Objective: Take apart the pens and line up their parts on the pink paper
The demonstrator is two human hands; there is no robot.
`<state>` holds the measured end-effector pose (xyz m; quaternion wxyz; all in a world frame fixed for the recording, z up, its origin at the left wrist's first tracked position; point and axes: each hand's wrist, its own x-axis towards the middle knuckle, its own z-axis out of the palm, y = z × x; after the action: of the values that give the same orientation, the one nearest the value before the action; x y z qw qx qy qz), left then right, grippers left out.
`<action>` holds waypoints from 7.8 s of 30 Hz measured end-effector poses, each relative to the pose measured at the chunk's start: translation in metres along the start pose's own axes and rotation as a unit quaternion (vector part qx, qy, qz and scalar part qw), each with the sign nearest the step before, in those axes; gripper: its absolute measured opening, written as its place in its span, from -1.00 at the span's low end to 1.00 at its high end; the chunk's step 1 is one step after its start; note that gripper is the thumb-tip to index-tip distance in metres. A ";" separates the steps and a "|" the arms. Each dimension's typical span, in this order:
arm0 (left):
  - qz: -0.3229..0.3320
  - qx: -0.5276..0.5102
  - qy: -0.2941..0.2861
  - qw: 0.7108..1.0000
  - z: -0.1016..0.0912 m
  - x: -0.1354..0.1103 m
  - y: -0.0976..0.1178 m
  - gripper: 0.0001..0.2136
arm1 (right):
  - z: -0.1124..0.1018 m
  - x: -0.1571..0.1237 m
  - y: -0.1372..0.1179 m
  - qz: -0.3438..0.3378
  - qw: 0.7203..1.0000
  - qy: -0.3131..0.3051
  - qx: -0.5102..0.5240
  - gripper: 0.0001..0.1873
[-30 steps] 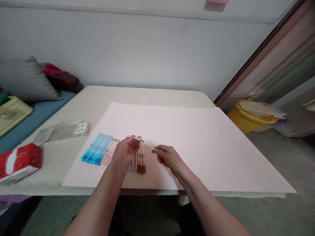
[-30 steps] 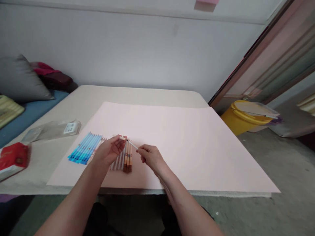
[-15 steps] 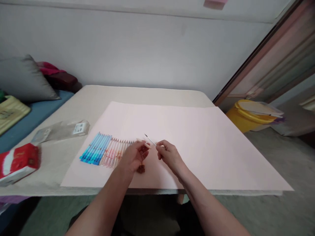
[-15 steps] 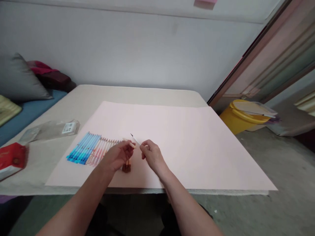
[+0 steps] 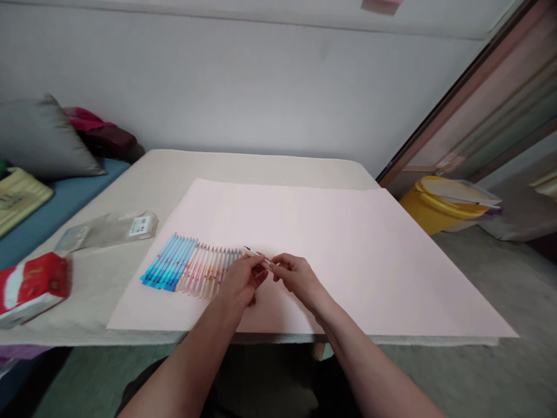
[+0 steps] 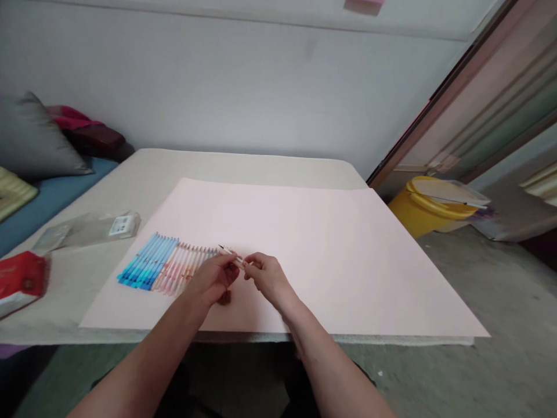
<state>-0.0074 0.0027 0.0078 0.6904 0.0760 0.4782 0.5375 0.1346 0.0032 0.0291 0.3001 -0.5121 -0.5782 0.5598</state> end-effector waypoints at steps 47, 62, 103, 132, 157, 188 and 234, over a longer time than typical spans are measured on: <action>0.006 -0.047 0.023 0.999 0.012 -0.001 -0.043 -0.84 | 0.016 0.006 0.018 -0.088 0.861 0.008 -0.501 -0.73; -0.005 -0.060 0.013 0.998 0.011 0.003 -0.039 -0.88 | 0.015 0.012 0.025 -0.130 0.833 0.022 -0.538 -0.84; -0.045 -0.022 0.053 0.997 0.000 0.004 0.001 -0.88 | -0.188 0.168 0.046 -0.003 0.770 0.084 -0.632 -0.81; -0.062 0.022 0.085 0.994 0.004 0.024 0.001 -0.84 | -0.244 0.211 0.082 -0.075 0.796 0.138 -0.585 -0.53; -0.049 0.009 0.067 0.997 0.004 0.020 0.008 -0.86 | -0.213 0.216 0.091 -0.086 0.798 0.182 -0.568 -0.61; -0.046 -0.036 0.054 0.997 0.007 0.009 0.015 -0.87 | -0.228 0.210 0.101 -0.008 0.777 0.175 -0.604 -0.48; 0.157 -0.042 0.047 0.985 -0.041 -0.010 0.084 -0.91 | 0.022 0.005 0.020 -0.165 0.793 -0.130 -0.572 -0.57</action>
<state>-0.0935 0.0120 0.0441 0.5764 0.0954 0.4691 0.6623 0.1181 -0.0022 0.0044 -0.0377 -0.4093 -0.9023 0.1297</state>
